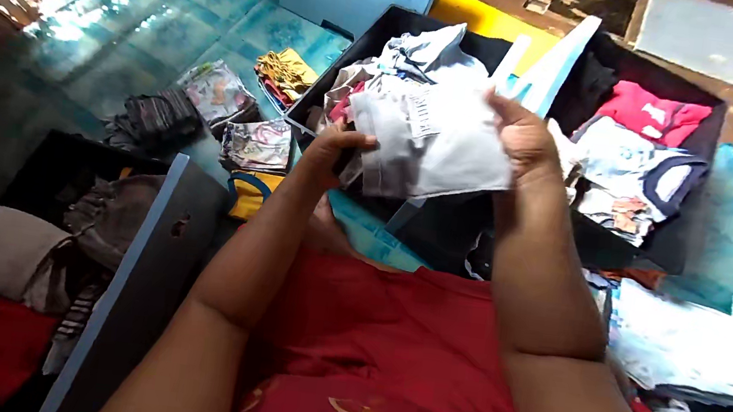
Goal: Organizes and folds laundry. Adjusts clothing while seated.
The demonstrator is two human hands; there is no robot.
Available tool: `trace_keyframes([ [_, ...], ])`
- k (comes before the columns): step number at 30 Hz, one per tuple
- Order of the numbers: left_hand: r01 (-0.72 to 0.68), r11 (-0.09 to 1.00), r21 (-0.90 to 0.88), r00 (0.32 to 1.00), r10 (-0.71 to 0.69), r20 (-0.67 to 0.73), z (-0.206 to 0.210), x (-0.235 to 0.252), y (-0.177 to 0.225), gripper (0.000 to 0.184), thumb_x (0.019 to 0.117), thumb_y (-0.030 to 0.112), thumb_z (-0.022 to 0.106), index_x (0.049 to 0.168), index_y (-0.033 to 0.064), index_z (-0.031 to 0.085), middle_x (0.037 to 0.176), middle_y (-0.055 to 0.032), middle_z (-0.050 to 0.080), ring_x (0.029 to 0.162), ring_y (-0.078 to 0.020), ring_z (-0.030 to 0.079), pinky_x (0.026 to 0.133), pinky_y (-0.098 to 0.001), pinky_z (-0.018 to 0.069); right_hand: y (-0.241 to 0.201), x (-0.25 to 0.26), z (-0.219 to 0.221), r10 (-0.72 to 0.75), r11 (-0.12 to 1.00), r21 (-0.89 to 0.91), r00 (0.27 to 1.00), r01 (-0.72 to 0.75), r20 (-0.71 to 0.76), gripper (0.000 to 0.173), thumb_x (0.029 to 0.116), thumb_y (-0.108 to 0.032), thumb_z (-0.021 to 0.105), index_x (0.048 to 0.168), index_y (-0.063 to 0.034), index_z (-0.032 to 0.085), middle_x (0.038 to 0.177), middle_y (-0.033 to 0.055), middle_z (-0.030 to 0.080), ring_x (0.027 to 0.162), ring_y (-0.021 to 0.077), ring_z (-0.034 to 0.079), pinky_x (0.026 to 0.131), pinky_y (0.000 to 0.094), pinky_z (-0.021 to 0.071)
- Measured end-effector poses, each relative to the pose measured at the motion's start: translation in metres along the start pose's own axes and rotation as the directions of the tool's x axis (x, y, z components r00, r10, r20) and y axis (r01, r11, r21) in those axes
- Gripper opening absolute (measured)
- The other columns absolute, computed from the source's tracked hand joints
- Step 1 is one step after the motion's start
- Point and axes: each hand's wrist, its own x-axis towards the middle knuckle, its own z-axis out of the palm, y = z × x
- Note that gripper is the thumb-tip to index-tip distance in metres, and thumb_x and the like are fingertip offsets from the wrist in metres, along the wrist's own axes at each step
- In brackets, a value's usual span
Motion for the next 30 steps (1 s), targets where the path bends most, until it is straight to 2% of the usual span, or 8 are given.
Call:
trace_keyframes([
  [3,-0.018,1.0,0.025,0.996,0.02,-0.087,-0.018,0.003,0.012,0.036,0.0912,0.002,0.054,0.127,0.0076,0.051,0.093,-0.0058,0.07,0.08,-0.0135,0.071,0.073,-0.0332,0.0612,0.024,0.01,0.002,0.141,0.988,0.071,0.987,-0.136,-0.071,0.016,0.0967,0.001,0.049,0.094,-0.0103,0.061,0.077,0.0002,0.072,0.068,0.0075,0.07,0.063,0.0271,0.0608],
  [6,-0.066,0.997,-0.05,0.992,0.06,-0.114,-0.038,0.012,0.016,0.022,0.096,0.008,0.047,0.114,0.0083,0.06,0.092,-0.0054,0.071,0.082,-0.0139,0.07,0.074,-0.0333,0.0598,0.022,0.014,-0.002,0.17,0.972,0.181,0.981,-0.152,-0.09,0.019,0.1017,-0.009,0.046,0.096,-0.0106,0.064,0.079,0.0007,0.072,0.071,0.0074,0.07,0.065,0.0264,0.0608],
  [14,0.016,0.999,-0.042,0.985,-0.023,-0.169,-0.031,0.017,0.014,0.035,0.0995,0.013,0.042,0.133,0.0093,0.054,0.105,-0.0081,0.069,0.092,-0.0186,0.069,0.08,-0.0404,0.0589,0.012,0.013,-0.011,0.071,0.965,0.253,0.997,-0.064,-0.022,0.021,0.1088,-0.016,0.042,0.109,-0.011,0.062,0.088,0.0013,0.074,0.081,0.0077,0.072,0.074,0.0262,0.0623],
  [17,-0.047,0.972,0.228,0.97,0.098,-0.22,-0.031,0.02,0.007,0.051,0.0964,0.014,0.053,0.147,0.0068,0.046,0.127,-0.0118,0.064,0.108,-0.0197,0.065,0.089,-0.0396,0.0566,0.005,0.007,0.0,0.072,0.972,0.229,0.994,-0.052,-0.079,0.021,0.1091,-0.016,0.043,0.106,-0.0102,0.063,0.085,0.0004,0.073,0.078,0.007,0.071,0.072,0.0253,0.0617],
  [20,-0.314,0.684,0.658,0.925,0.377,0.049,-0.014,0.011,-0.003,0.081,0.0903,0.021,0.071,0.156,-0.0037,0.03,0.157,-0.0243,0.039,0.14,-0.0279,0.046,0.112,-0.042,0.0448,0.005,0.003,0.017,0.101,0.95,0.305,0.99,-0.065,-0.101,0.019,0.1082,-0.017,0.043,0.109,-0.0085,0.06,0.088,0.0035,0.072,0.081,0.0123,0.071,0.075,0.0327,0.0619],
  [24,-0.647,0.364,0.67,0.744,0.496,0.448,0.039,-0.008,-0.025,0.06,0.0818,0.014,0.084,0.13,-0.0101,0.059,0.126,-0.0257,0.062,0.111,-0.0267,0.065,0.091,-0.0377,0.0578,0.012,0.005,0.031,0.107,0.928,0.369,0.984,-0.046,-0.145,0.013,0.1059,-0.012,0.05,0.114,-0.0047,0.057,0.091,0.0063,0.069,0.082,0.0141,0.069,0.077,0.0319,0.0606],
  [27,-0.593,0.523,0.612,0.776,0.575,0.259,0.045,-0.005,-0.038,0.016,0.0964,0.0,0.062,0.108,-0.0085,0.067,0.1,-0.0114,0.07,0.089,-0.0091,0.067,0.082,-0.0274,0.0576,0.016,-0.004,0.028,0.015,0.986,0.163,0.995,-0.031,0.096,0.021,0.1068,-0.014,0.046,0.124,-0.0063,0.055,0.099,0.0037,0.071,0.089,0.0129,0.071,0.082,0.0316,0.0605],
  [30,-0.416,0.811,0.411,0.902,0.426,0.071,0.034,-0.003,-0.031,0.015,0.1044,0.01,0.051,0.107,0.0018,0.063,0.09,0.0011,0.068,0.082,-0.0061,0.066,0.078,-0.0295,0.0589,0.022,-0.01,0.032,-0.065,0.959,-0.251,0.967,0.129,0.248,0.038,0.0886,0.0,0.07,0.125,0.0014,0.061,0.105,0.0077,0.071,0.09,0.012,0.07,0.083,0.0311,0.0609],
])
